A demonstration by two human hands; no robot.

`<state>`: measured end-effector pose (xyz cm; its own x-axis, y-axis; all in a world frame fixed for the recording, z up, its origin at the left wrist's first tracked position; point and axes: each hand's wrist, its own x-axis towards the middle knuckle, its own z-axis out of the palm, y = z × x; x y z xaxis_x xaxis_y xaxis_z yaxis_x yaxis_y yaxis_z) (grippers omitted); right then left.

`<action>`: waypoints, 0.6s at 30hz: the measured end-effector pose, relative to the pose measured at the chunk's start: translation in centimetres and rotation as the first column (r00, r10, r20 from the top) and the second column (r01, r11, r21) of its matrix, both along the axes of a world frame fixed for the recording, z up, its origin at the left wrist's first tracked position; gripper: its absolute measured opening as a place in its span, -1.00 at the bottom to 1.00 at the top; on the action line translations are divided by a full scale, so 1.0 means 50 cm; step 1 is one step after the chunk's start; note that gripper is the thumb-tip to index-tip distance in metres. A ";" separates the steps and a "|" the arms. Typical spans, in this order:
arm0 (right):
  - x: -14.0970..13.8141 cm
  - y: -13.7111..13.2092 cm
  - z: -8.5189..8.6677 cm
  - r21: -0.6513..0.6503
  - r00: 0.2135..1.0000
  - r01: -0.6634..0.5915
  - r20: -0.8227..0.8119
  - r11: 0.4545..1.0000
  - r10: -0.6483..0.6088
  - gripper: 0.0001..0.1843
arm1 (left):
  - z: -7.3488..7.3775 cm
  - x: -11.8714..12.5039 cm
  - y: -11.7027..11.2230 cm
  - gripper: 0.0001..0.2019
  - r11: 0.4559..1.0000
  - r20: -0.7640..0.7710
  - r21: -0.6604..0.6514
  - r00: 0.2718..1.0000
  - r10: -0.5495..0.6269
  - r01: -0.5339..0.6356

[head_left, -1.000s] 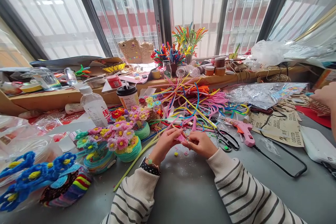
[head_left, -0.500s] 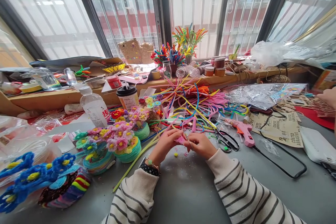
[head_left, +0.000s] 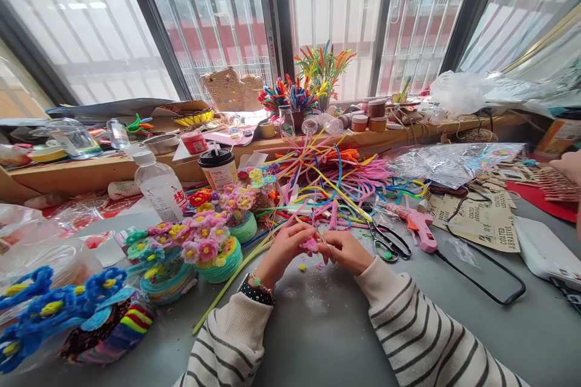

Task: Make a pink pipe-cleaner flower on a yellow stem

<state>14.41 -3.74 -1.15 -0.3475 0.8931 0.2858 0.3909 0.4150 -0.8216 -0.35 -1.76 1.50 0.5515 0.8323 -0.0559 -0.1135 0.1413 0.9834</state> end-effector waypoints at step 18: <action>-0.002 0.008 -0.005 -0.067 0.997 -0.028 -0.068 0.997 0.024 -0.47 | -0.002 -0.002 0.004 -0.87 0.997 -0.011 0.075 1.000 0.006 -0.005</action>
<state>14.30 -3.32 -1.42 -0.3532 0.9020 0.2482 0.3240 0.3668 -0.8720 -0.45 -1.56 1.38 0.5466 0.8374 0.0007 -0.1027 0.0662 0.9925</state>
